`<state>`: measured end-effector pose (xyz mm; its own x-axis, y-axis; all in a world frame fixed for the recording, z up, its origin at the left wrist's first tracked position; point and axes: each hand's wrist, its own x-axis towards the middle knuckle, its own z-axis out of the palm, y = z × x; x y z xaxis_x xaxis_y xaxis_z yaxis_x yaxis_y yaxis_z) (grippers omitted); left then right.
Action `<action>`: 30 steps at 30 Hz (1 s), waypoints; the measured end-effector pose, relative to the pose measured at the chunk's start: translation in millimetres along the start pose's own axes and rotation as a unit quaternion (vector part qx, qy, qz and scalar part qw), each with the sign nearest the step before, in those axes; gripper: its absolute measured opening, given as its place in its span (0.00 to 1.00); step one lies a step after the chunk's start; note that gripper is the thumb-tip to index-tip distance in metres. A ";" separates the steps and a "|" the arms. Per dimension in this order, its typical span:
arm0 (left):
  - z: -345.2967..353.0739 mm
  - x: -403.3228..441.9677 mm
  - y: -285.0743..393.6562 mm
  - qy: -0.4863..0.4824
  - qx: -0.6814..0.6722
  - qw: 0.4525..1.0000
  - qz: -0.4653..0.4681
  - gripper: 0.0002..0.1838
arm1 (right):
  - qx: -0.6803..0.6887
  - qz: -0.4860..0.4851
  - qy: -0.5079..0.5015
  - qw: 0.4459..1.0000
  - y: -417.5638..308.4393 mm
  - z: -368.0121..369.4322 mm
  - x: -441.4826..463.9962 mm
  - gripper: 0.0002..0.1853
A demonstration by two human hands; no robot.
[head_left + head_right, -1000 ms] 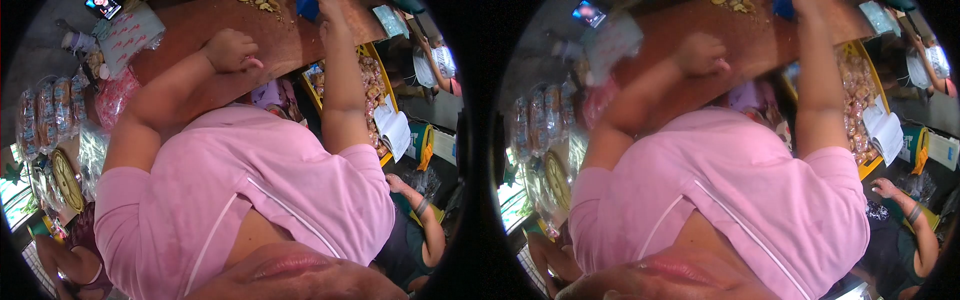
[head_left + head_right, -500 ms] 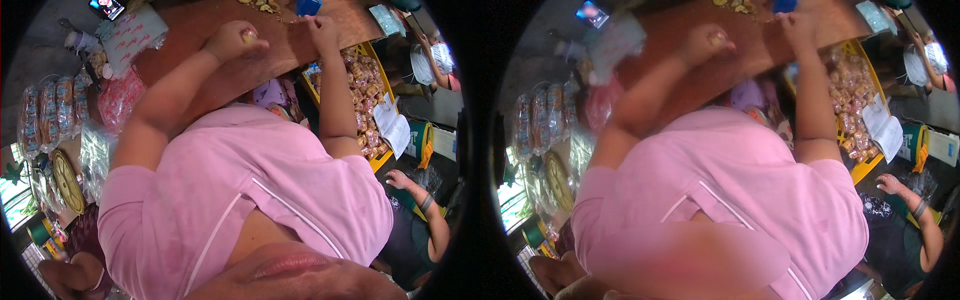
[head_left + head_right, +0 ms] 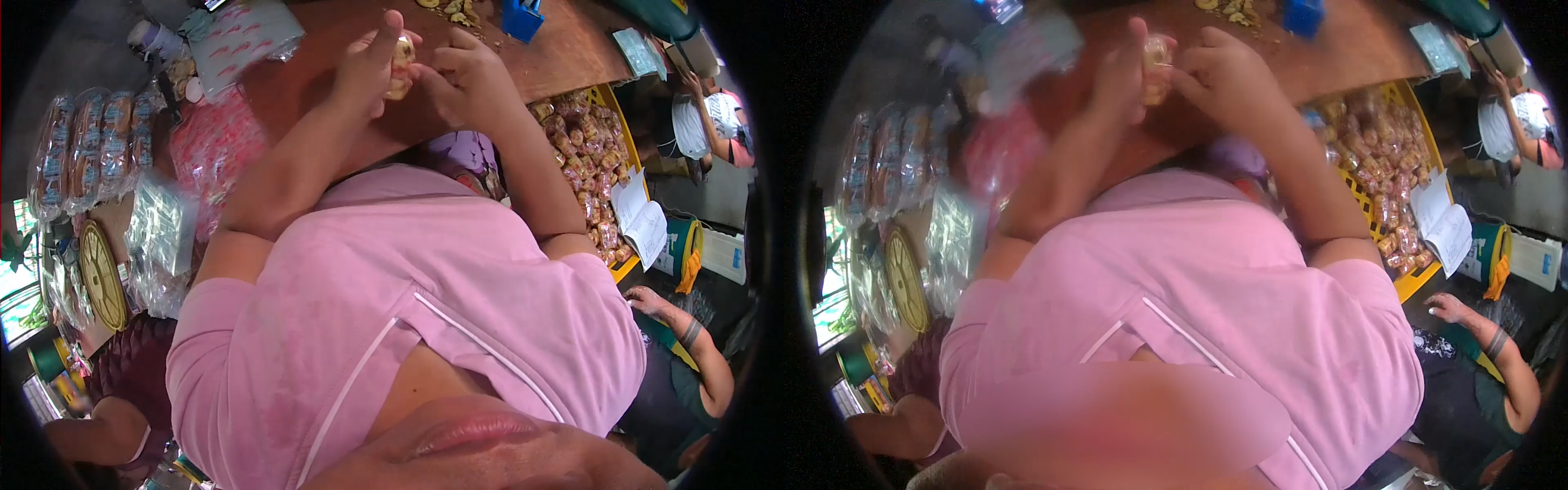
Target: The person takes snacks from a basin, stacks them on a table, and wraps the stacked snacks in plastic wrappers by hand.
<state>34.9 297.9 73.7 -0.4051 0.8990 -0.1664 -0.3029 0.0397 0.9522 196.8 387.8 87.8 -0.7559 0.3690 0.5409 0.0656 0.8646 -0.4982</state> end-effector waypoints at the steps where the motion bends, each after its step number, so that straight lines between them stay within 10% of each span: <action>1: -1.2 -4.0 -1.3 -0.019 -0.039 0.999 0.002 0.44 | -0.019 -0.007 0.007 1.000 5.2 1.2 0.9 0.16; 10: -22.9 -4.2 -9.4 -0.018 -0.106 0.993 0.043 0.44 | 0.056 0.094 0.035 0.993 -8.7 -9.0 -14.9 0.18; 17: -13.5 -15.3 -6.7 0.010 -0.063 0.995 0.078 0.38 | -0.007 -0.094 -0.038 0.995 -63.7 -3.6 -0.7 0.11; 30: -12.0 -36.2 -10.5 -0.106 -0.230 0.966 -0.050 0.48 | 0.101 0.081 -0.038 0.991 -20.7 11.0 -5.3 0.18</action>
<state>42.4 259.8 66.6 -0.1838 0.9716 -0.1487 -0.7017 -0.0238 0.7120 192.3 364.2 87.9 -0.7938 0.4640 0.3931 0.0648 0.7073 -0.7039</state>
